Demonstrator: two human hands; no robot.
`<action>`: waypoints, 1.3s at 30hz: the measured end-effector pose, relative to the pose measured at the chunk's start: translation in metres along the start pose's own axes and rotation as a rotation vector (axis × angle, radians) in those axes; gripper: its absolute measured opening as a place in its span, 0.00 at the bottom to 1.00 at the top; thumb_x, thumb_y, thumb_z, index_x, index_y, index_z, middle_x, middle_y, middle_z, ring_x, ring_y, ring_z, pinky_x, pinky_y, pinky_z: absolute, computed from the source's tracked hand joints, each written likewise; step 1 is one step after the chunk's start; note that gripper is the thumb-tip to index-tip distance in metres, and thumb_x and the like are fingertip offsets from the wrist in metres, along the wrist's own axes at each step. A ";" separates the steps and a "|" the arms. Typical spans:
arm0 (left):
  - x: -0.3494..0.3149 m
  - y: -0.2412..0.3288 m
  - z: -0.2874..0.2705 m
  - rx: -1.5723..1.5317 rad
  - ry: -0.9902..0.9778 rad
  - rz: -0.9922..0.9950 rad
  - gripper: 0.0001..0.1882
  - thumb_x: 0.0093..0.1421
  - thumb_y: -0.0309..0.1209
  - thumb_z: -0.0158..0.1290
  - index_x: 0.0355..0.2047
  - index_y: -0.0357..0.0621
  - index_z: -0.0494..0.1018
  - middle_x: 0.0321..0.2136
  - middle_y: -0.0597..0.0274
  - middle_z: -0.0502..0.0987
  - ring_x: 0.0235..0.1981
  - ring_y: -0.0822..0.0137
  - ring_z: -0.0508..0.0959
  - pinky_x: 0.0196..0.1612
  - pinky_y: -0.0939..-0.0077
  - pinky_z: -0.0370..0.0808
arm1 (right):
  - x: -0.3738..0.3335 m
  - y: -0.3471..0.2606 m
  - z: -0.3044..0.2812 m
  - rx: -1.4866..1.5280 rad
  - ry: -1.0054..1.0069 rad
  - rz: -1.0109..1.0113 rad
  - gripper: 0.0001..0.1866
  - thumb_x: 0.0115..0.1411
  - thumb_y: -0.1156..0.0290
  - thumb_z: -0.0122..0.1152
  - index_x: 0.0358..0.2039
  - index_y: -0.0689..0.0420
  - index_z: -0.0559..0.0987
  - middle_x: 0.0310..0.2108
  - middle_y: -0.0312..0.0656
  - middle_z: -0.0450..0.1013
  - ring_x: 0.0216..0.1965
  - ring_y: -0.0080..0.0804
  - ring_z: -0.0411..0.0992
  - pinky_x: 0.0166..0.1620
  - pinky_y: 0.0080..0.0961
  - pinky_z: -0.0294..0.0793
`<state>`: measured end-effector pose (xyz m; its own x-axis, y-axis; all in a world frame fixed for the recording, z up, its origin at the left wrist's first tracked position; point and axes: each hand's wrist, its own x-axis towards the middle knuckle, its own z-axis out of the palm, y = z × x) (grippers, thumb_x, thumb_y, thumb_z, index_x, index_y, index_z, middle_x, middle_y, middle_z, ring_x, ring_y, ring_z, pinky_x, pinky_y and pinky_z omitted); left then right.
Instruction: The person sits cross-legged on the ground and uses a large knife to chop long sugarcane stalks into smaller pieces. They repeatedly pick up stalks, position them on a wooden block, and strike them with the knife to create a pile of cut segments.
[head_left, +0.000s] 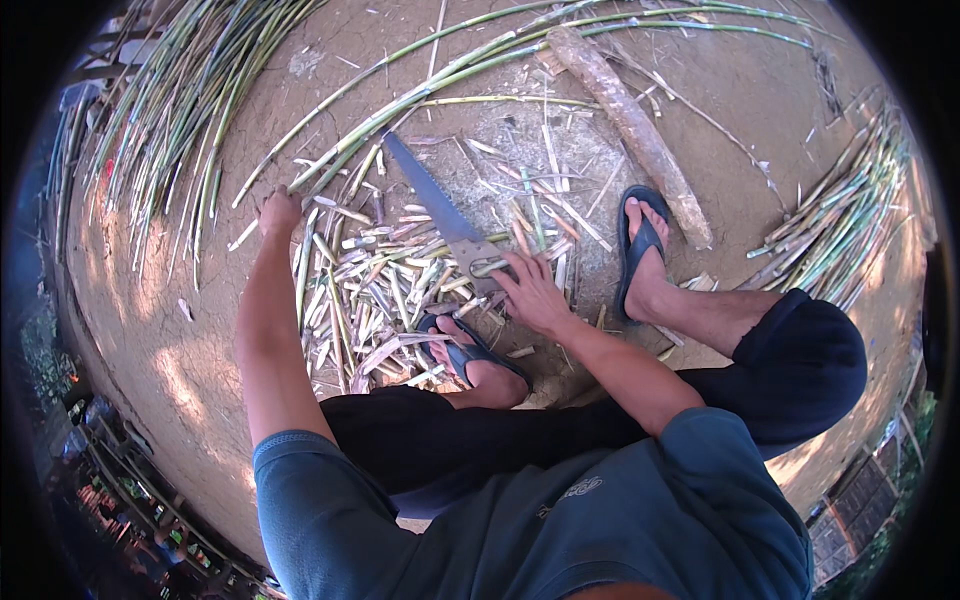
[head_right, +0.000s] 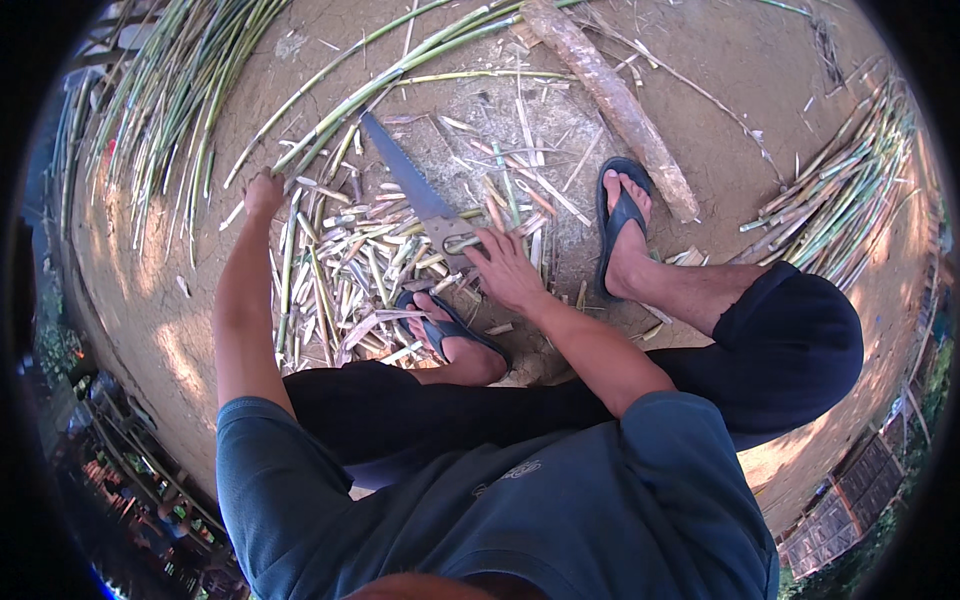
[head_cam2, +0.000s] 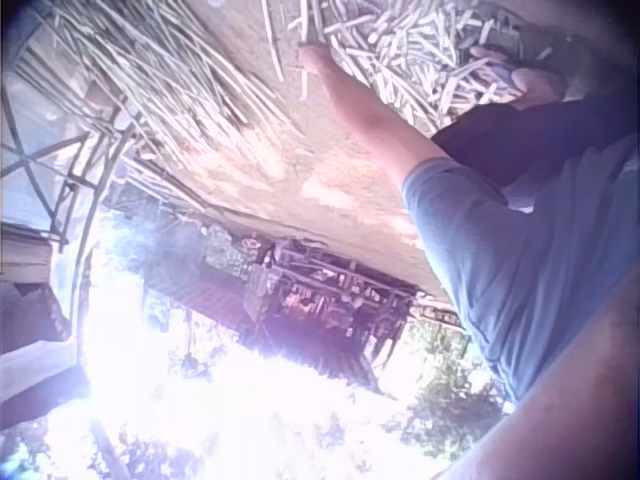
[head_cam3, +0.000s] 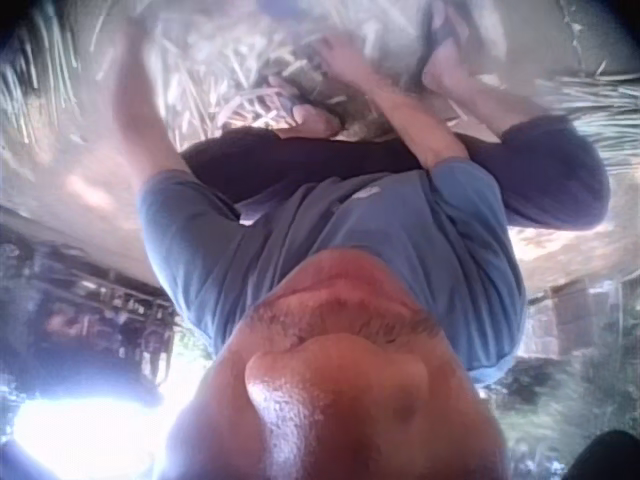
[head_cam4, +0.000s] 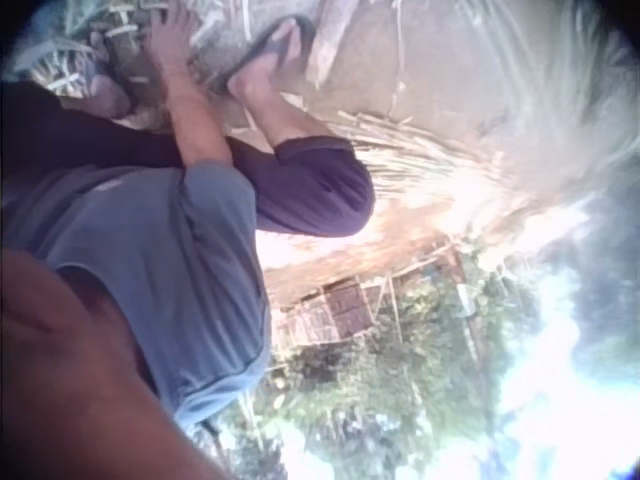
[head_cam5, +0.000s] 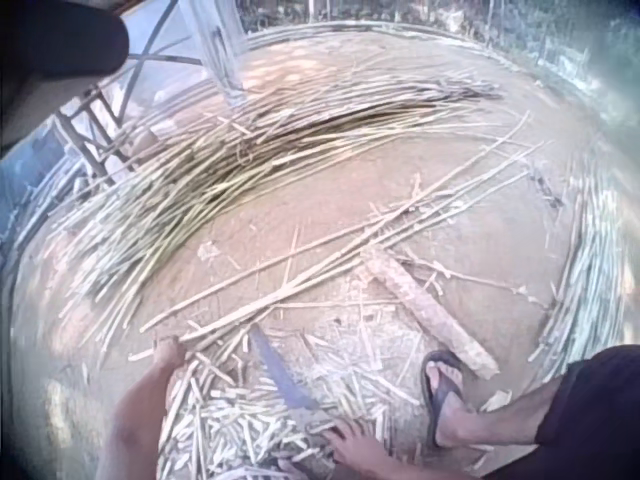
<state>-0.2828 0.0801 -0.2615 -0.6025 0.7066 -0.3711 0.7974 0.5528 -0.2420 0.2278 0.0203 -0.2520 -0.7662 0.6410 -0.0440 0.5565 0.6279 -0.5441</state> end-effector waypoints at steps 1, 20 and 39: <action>-0.006 0.007 0.003 -0.035 0.017 0.044 0.19 0.64 0.42 0.47 0.51 0.47 0.71 0.50 0.46 0.76 0.52 0.46 0.75 0.57 0.49 0.66 | 0.000 -0.007 -0.005 -0.018 -0.048 0.005 0.27 0.53 0.69 0.61 0.55 0.55 0.70 0.54 0.47 0.61 0.59 0.42 0.60 0.63 0.44 0.56; -0.190 0.148 -0.242 -0.084 0.684 0.518 0.18 0.62 0.49 0.52 0.35 0.46 0.77 0.25 0.46 0.80 0.27 0.45 0.81 0.31 0.51 0.77 | -0.052 -0.041 -0.035 0.019 -0.097 0.291 0.18 0.51 0.69 0.62 0.43 0.57 0.71 0.40 0.48 0.76 0.50 0.45 0.72 0.52 0.42 0.65; -0.301 0.061 -0.240 -0.039 0.734 0.116 0.33 0.48 0.65 0.61 0.21 0.44 0.78 0.14 0.57 0.76 0.15 0.59 0.76 0.21 0.64 0.70 | -0.125 0.437 -0.155 -0.213 0.447 1.635 0.42 0.53 0.53 0.66 0.62 0.57 0.59 0.64 0.59 0.55 0.66 0.52 0.56 0.65 0.51 0.55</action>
<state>-0.0612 0.0073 0.0509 -0.3933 0.8672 0.3053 0.8637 0.4623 -0.2005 0.6165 0.2829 -0.3541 0.7257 0.6693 -0.1596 0.6696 -0.7403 -0.0599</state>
